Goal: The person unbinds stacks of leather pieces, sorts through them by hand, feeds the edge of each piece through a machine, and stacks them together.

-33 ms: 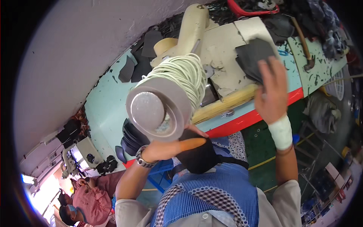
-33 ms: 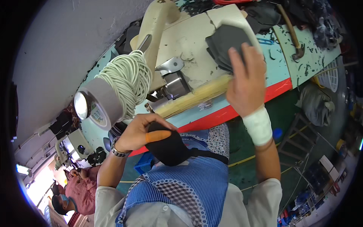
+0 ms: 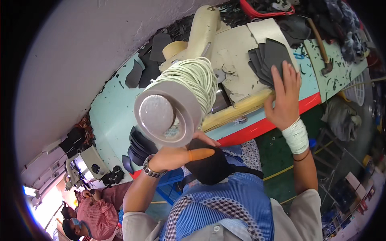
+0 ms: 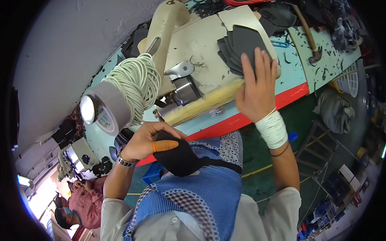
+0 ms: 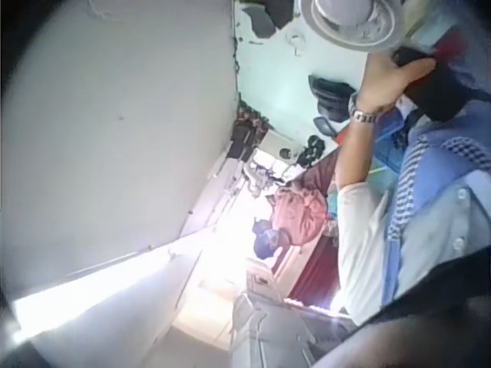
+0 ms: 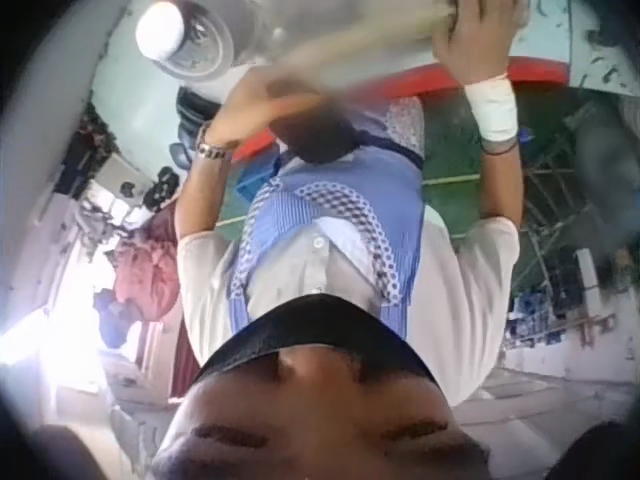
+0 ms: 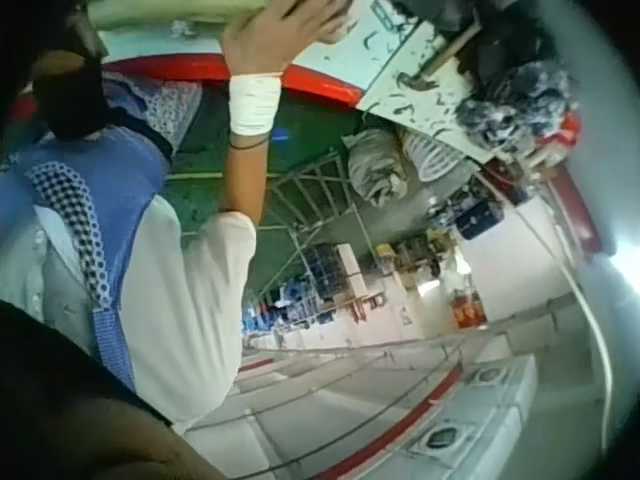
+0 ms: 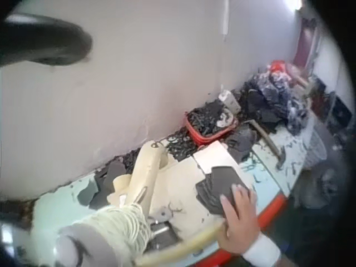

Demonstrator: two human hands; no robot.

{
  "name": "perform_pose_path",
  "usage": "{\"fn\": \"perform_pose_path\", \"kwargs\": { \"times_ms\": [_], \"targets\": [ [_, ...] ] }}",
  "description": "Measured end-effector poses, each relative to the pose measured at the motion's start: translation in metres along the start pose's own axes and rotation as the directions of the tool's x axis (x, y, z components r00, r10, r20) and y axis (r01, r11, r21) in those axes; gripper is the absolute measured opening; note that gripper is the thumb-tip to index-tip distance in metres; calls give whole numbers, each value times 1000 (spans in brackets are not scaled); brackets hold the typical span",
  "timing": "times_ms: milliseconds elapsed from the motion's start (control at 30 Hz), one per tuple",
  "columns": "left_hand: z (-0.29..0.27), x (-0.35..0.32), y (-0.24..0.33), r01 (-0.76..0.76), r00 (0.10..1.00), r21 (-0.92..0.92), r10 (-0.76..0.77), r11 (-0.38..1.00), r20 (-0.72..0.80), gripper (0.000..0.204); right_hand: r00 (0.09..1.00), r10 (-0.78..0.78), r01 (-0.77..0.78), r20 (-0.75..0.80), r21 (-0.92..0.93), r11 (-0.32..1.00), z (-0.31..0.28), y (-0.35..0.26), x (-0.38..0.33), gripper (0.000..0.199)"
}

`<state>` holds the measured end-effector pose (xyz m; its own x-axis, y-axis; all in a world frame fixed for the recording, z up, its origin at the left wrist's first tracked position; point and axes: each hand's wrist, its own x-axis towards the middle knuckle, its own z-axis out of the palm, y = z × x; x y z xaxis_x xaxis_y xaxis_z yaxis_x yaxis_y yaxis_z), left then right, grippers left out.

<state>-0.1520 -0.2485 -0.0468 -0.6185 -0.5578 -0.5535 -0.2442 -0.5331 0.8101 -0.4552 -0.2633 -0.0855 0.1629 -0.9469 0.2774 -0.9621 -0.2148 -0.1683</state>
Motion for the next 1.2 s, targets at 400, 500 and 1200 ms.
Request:
{"fn": "perform_pose_path", "kwargs": {
  "times_ms": [400,500,1200],
  "targets": [
    [-3,-13,-8,-191,952,-304,101,933,-287,43,744,-82,-661,663,748,57,-21,-115,-66,28],
    [-12,-9,8,99,968,-324,-167,941,-187,35,755,-95,-656,649,749,-95,-25,-127,-71,25],
    [-59,11,-9,-11,964,-296,-69,955,-258,53,424,-41,-877,905,399,-270,-15,-149,-37,22]
  ]
}}
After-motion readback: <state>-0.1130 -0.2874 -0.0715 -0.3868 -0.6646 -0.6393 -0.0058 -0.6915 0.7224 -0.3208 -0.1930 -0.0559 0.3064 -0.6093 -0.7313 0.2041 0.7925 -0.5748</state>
